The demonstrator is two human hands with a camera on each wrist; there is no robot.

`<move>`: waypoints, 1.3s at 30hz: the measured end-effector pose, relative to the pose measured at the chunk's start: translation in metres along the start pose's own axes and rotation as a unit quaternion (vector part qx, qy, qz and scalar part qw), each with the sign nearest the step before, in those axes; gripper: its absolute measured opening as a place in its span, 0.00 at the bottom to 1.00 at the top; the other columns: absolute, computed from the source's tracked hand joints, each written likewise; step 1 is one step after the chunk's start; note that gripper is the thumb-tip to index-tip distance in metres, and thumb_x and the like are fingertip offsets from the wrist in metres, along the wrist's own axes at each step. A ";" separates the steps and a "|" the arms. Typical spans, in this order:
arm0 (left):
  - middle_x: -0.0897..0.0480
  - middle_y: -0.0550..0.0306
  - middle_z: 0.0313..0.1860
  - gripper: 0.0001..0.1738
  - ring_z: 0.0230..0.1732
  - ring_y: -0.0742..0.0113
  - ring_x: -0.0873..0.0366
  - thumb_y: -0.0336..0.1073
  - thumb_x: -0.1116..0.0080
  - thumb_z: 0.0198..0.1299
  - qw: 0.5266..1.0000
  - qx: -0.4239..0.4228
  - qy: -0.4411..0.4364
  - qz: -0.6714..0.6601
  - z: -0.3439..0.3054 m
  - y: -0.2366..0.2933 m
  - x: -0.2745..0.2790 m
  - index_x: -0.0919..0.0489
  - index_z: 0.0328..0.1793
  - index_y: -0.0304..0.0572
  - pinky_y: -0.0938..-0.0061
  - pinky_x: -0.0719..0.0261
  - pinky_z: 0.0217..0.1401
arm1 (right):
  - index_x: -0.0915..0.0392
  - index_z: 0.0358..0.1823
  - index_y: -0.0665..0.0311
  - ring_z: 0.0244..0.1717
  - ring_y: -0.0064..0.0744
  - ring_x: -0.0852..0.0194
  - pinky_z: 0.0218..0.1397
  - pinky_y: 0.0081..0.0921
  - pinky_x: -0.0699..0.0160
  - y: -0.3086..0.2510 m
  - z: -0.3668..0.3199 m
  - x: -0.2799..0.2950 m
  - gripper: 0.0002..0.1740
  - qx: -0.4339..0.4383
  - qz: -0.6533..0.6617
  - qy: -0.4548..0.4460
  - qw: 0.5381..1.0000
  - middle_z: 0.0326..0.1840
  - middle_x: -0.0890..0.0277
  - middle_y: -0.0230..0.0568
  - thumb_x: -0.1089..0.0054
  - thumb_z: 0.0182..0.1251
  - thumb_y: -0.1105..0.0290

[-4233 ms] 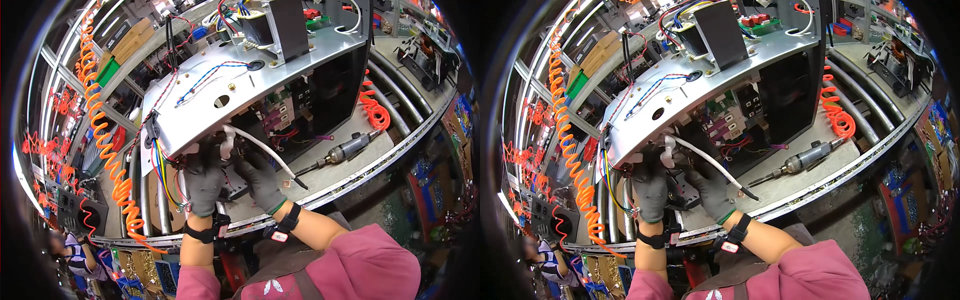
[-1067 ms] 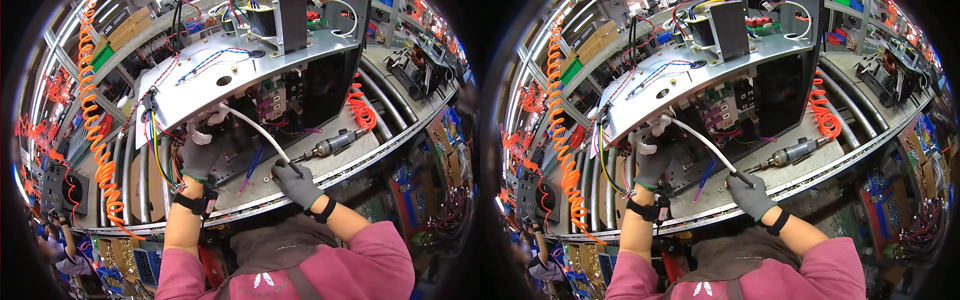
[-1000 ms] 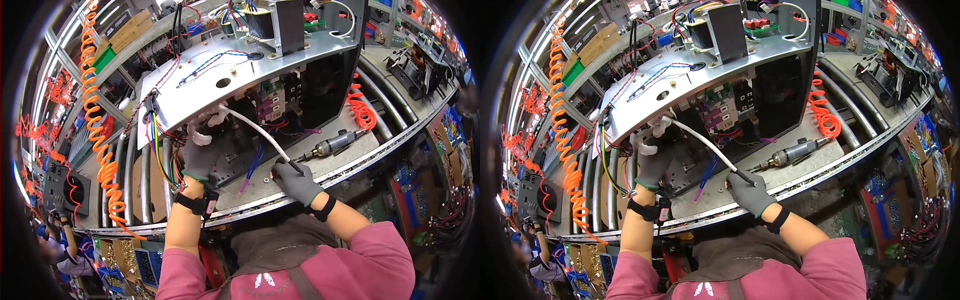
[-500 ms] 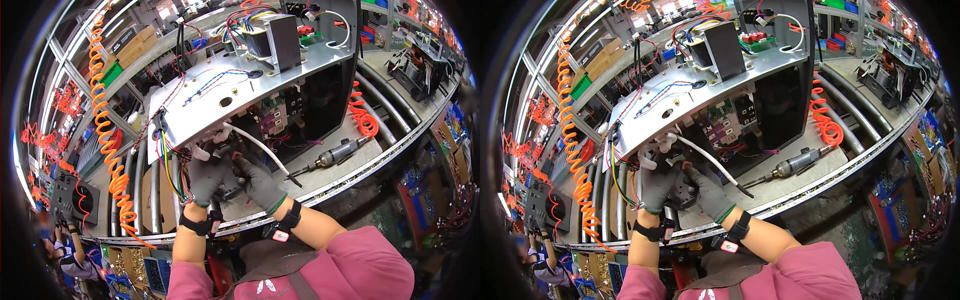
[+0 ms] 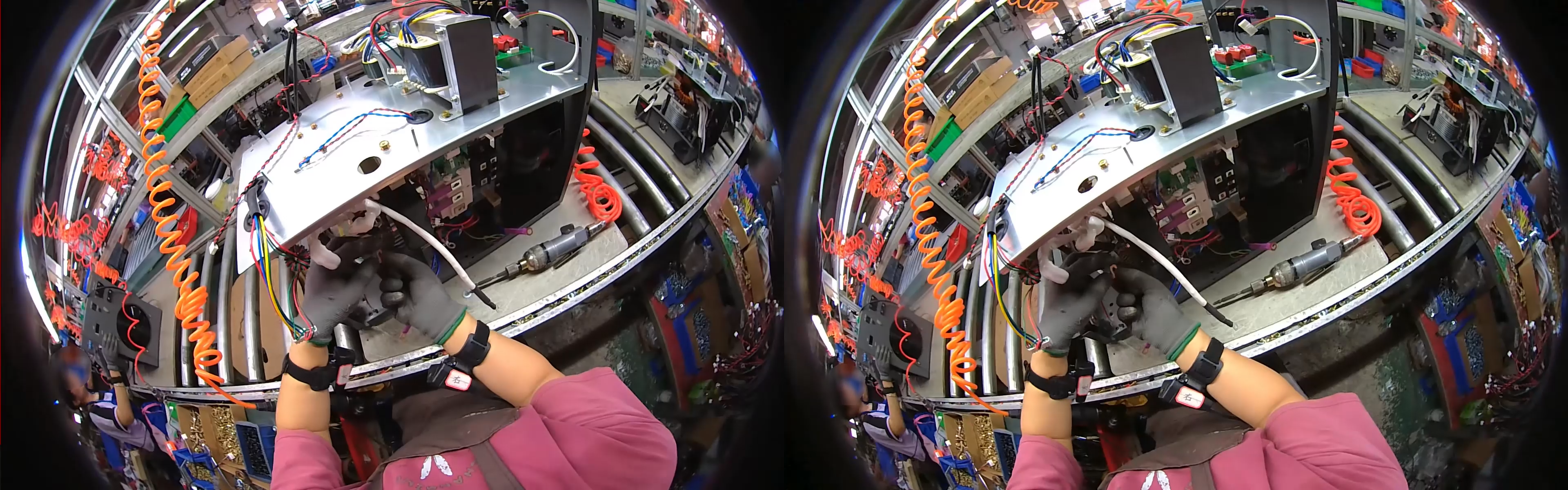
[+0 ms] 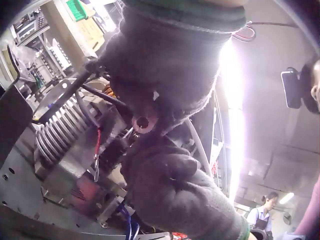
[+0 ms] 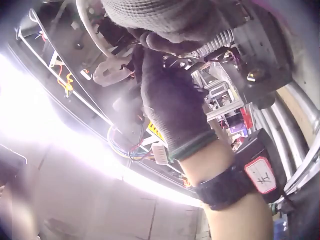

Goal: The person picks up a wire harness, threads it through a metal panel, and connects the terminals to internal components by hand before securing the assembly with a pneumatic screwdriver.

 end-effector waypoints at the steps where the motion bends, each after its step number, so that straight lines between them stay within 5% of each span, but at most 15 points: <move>1: 0.19 0.56 0.42 0.09 0.41 0.63 0.20 0.33 0.40 0.55 1.000 0.001 0.000 0.000 0.001 -0.001 0.003 0.17 0.43 0.44 0.73 0.23 0.43 | 0.27 0.50 0.59 0.22 0.11 0.46 0.21 0.10 0.47 0.000 0.000 -0.002 0.11 0.000 0.001 0.000 1.000 0.26 0.38 0.22 0.52 0.70 0.67; 4: 0.18 0.52 0.40 0.09 0.39 0.64 0.20 0.30 0.39 0.52 0.996 0.024 -0.021 0.081 0.000 0.005 0.010 0.18 0.41 0.40 0.73 0.23 0.44 | 0.28 0.53 0.61 0.23 0.12 0.43 0.21 0.11 0.43 0.003 -0.006 -0.012 0.13 0.017 -0.029 0.012 0.999 0.31 0.34 0.25 0.55 0.71 0.66; 6: 0.18 0.52 0.36 0.08 0.37 0.66 0.20 0.33 0.39 0.55 0.987 0.021 -0.021 0.157 0.000 0.015 0.013 0.18 0.39 0.40 0.75 0.23 0.42 | 0.29 0.56 0.62 0.30 0.18 0.33 0.28 0.17 0.31 0.004 -0.017 -0.017 0.17 0.171 -0.307 0.144 0.925 0.39 0.27 0.31 0.53 0.70 0.63; 7: 0.18 0.52 0.36 0.08 0.37 0.66 0.20 0.33 0.39 0.55 0.987 0.020 -0.021 0.158 -0.001 0.014 0.011 0.18 0.39 0.40 0.75 0.23 0.42 | 0.29 0.56 0.62 0.30 0.18 0.33 0.28 0.17 0.31 0.009 -0.016 -0.013 0.17 0.172 -0.307 0.143 0.925 0.39 0.27 0.31 0.53 0.70 0.63; 9: 0.17 0.62 0.35 0.08 0.34 0.65 0.18 0.39 0.41 0.57 0.968 0.029 0.082 0.235 -0.006 0.011 0.006 0.18 0.41 0.50 0.74 0.22 0.35 | 0.31 0.58 0.64 0.42 0.30 0.27 0.43 0.27 0.24 0.012 -0.015 -0.006 0.21 0.290 -0.406 0.144 0.855 0.45 0.25 0.40 0.52 0.68 0.61; 13: 0.17 0.53 0.37 0.06 0.40 0.69 0.19 0.32 0.40 0.57 0.959 0.005 0.148 0.241 0.006 -0.004 -0.008 0.17 0.40 0.43 0.77 0.23 0.42 | 0.33 0.59 0.66 0.49 0.38 0.27 0.54 0.30 0.28 0.010 -0.011 -0.014 0.22 0.288 -0.382 0.116 0.871 0.46 0.26 0.47 0.53 0.69 0.61; 15: 0.18 0.54 0.42 0.09 0.42 0.67 0.19 0.29 0.42 0.57 0.968 -0.077 0.185 0.152 0.013 -0.014 -0.013 0.18 0.45 0.42 0.77 0.23 0.44 | 0.31 0.56 0.66 0.48 0.38 0.27 0.51 0.29 0.28 0.009 -0.004 -0.011 0.20 0.407 -0.643 0.086 0.643 0.48 0.26 0.51 0.55 0.69 0.62; 19: 0.19 0.55 0.46 0.13 0.43 0.67 0.20 0.25 0.43 0.57 0.929 -0.178 0.138 0.293 0.019 -0.011 -0.013 0.20 0.49 0.39 0.76 0.23 0.46 | 0.29 0.54 0.66 0.46 0.37 0.26 0.48 0.30 0.27 0.013 0.006 -0.007 0.18 0.431 -0.524 0.104 0.728 0.46 0.26 0.52 0.55 0.70 0.63; 21: 0.19 0.56 0.45 0.14 0.44 0.67 0.20 0.24 0.43 0.57 0.905 -0.243 0.146 0.317 0.019 0.000 -0.011 0.21 0.50 0.37 0.77 0.23 0.47 | 0.27 0.51 0.66 0.42 0.35 0.25 0.45 0.30 0.27 0.010 0.003 -0.010 0.16 0.371 -0.476 0.121 0.788 0.42 0.25 0.50 0.55 0.70 0.64; 24: 0.19 0.57 0.45 0.14 0.45 0.68 0.20 0.23 0.44 0.57 0.942 -0.210 0.085 0.246 0.021 -0.013 -0.011 0.21 0.50 0.37 0.77 0.23 0.47 | 0.26 0.50 0.67 0.41 0.35 0.25 0.45 0.29 0.27 0.014 0.011 -0.004 0.16 0.310 -0.421 0.156 0.838 0.41 0.23 0.50 0.54 0.70 0.63; 28: 0.19 0.56 0.46 0.15 0.44 0.67 0.20 0.22 0.44 0.56 0.971 -0.149 0.064 0.174 0.024 -0.028 -0.012 0.22 0.50 0.37 0.76 0.23 0.47 | 0.25 0.50 0.65 0.37 0.31 0.24 0.38 0.26 0.26 0.017 0.019 -0.002 0.16 0.349 -0.419 0.164 0.822 0.42 0.22 0.45 0.52 0.71 0.62; 30: 0.19 0.56 0.46 0.14 0.44 0.68 0.20 0.21 0.43 0.55 0.991 -0.113 0.078 0.006 0.025 -0.038 -0.015 0.22 0.49 0.36 0.75 0.22 0.46 | 0.25 0.51 0.65 0.32 0.23 0.24 0.30 0.20 0.28 0.017 0.015 -0.009 0.17 0.275 -0.306 0.194 0.891 0.42 0.20 0.38 0.49 0.70 0.60; 37: 0.19 0.55 0.44 0.15 0.43 0.67 0.20 0.22 0.43 0.52 0.949 -0.218 0.159 0.164 0.024 -0.036 -0.013 0.22 0.49 0.36 0.75 0.22 0.43 | 0.24 0.51 0.63 0.27 0.19 0.25 0.24 0.15 0.32 0.017 0.021 -0.016 0.17 0.281 -0.164 0.208 0.922 0.42 0.20 0.34 0.43 0.67 0.60; 39: 0.20 0.55 0.43 0.17 0.42 0.67 0.21 0.21 0.43 0.51 0.990 -0.128 0.052 -0.008 0.026 -0.036 -0.011 0.22 0.50 0.36 0.75 0.23 0.43 | 0.24 0.50 0.62 0.27 0.19 0.25 0.24 0.15 0.33 0.018 0.021 -0.015 0.17 0.267 -0.161 0.222 0.924 0.42 0.20 0.33 0.42 0.66 0.59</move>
Point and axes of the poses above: each hand's wrist, its own z-axis towards the middle knuckle, its own x-axis out of the back of the hand, y = z × x, the point moved 2 cm from there along z, towards the middle knuckle
